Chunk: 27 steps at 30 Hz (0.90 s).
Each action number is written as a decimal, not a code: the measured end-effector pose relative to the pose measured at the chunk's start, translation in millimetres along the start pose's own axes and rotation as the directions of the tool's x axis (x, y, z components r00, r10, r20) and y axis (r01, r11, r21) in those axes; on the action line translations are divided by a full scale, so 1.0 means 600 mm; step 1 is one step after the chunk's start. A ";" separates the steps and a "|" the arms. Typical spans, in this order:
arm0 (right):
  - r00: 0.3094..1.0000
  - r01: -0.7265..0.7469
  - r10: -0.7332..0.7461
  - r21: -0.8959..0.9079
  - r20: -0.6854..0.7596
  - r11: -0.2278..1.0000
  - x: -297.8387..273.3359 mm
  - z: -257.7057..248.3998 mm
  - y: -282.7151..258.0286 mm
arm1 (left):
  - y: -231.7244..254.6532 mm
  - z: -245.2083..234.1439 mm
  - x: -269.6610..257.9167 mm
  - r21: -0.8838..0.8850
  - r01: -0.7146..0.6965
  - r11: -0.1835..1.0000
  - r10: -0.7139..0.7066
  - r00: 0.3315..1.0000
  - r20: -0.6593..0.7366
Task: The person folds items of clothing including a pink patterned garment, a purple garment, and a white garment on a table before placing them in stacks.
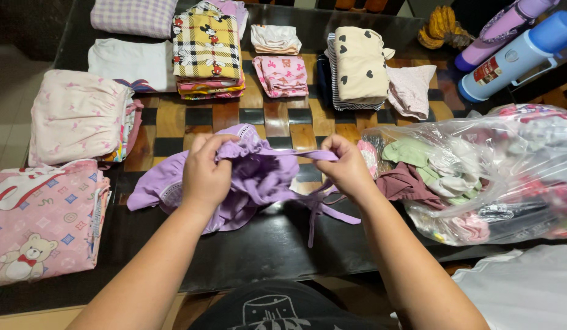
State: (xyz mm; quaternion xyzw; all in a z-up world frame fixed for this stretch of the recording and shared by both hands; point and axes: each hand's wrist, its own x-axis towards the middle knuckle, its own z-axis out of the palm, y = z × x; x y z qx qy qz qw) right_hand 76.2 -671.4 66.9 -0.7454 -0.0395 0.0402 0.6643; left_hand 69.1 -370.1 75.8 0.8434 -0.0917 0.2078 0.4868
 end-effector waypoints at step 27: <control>0.988 -0.114 0.071 -0.336 -0.138 0.935 0.017 -0.048 -0.037 | 0.115 -0.083 0.106 -0.682 0.403 0.611 -0.104 0.895 0.435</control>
